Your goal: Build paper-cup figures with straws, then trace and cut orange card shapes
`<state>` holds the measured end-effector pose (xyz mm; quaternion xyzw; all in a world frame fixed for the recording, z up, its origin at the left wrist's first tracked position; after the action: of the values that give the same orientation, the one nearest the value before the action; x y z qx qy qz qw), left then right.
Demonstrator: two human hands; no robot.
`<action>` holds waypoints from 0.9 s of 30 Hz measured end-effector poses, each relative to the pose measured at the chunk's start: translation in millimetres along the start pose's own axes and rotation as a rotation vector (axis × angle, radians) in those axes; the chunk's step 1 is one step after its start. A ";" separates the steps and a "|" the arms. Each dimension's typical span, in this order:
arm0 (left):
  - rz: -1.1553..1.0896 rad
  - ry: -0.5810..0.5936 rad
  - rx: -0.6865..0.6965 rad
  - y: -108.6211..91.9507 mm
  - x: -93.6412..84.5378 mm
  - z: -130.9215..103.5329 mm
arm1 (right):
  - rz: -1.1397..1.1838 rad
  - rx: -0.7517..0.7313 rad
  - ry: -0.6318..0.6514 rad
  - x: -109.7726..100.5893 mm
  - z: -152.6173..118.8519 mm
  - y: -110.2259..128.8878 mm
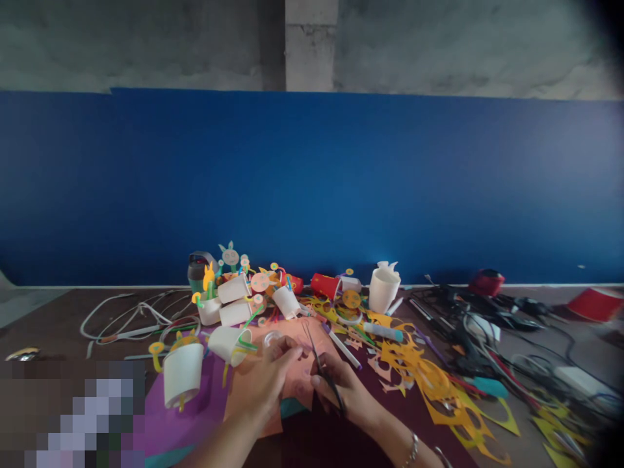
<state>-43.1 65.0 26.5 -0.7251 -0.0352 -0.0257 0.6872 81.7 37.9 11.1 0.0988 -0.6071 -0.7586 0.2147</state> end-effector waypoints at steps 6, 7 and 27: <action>-0.093 0.077 0.021 7.0 1.9 6.3 | 0.002 0.003 -0.005 1.5 1.1 3.8; -0.096 0.075 0.022 8.1 1.3 7.0 | 0.006 0.004 -0.002 2.0 1.3 4.6; -0.081 0.043 0.004 5.7 -2.1 5.6 | 0.010 0.081 -0.019 0.6 0.0 0.8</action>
<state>-44.7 70.3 20.3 -0.7209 -0.0497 -0.0691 0.6878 81.3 37.5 11.9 0.0971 -0.6399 -0.7333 0.2083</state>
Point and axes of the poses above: each hand's wrist, its own z-axis towards the middle knuckle, its own x-axis out of the palm, y = z × x, the point moved 9 cm from there along z, towards the middle knuckle, and after that the axes turned 9 degrees about -x, right-handed, at the moved point
